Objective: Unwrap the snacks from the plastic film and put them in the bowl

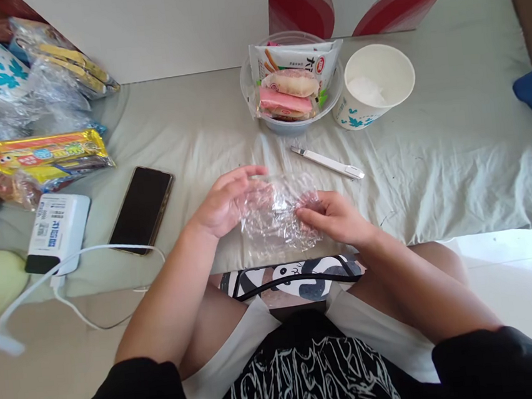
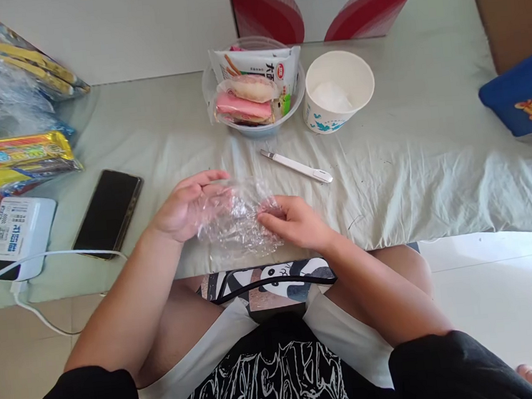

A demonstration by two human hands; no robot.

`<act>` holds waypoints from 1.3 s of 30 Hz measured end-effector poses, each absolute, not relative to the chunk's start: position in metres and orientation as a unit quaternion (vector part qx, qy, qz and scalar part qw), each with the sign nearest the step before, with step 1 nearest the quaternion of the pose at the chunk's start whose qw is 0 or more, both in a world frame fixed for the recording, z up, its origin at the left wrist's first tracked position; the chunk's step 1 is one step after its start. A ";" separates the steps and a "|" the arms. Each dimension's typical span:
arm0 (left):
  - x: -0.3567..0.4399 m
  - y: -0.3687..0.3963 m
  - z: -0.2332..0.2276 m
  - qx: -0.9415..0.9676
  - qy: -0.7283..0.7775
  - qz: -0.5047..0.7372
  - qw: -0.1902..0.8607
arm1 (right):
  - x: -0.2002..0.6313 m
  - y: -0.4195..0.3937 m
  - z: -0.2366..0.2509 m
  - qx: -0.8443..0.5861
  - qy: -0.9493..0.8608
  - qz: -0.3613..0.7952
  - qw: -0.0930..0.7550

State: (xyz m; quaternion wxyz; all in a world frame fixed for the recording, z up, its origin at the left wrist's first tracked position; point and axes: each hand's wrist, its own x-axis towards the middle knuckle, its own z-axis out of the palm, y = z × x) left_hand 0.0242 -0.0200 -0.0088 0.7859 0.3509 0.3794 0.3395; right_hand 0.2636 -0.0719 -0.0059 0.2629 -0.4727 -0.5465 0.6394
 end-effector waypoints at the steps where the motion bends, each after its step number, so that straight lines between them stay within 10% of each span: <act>1: 0.027 -0.020 -0.010 0.323 0.368 0.359 0.795 | 0.263 -0.072 -0.006 -0.490 -0.528 0.634 0.281; 19: 0.028 -0.028 -0.003 0.381 0.398 0.384 0.741 | 0.259 -0.068 -0.003 -0.456 -0.320 0.694 0.456; 27: 0.029 -0.025 -0.006 0.489 0.455 0.338 0.664 | 0.271 -0.068 -0.012 -0.559 -0.477 0.570 0.366; 39: 0.057 -0.045 -0.014 0.601 0.487 0.450 0.447 | 0.260 -0.075 -0.006 -0.608 -0.508 0.380 0.478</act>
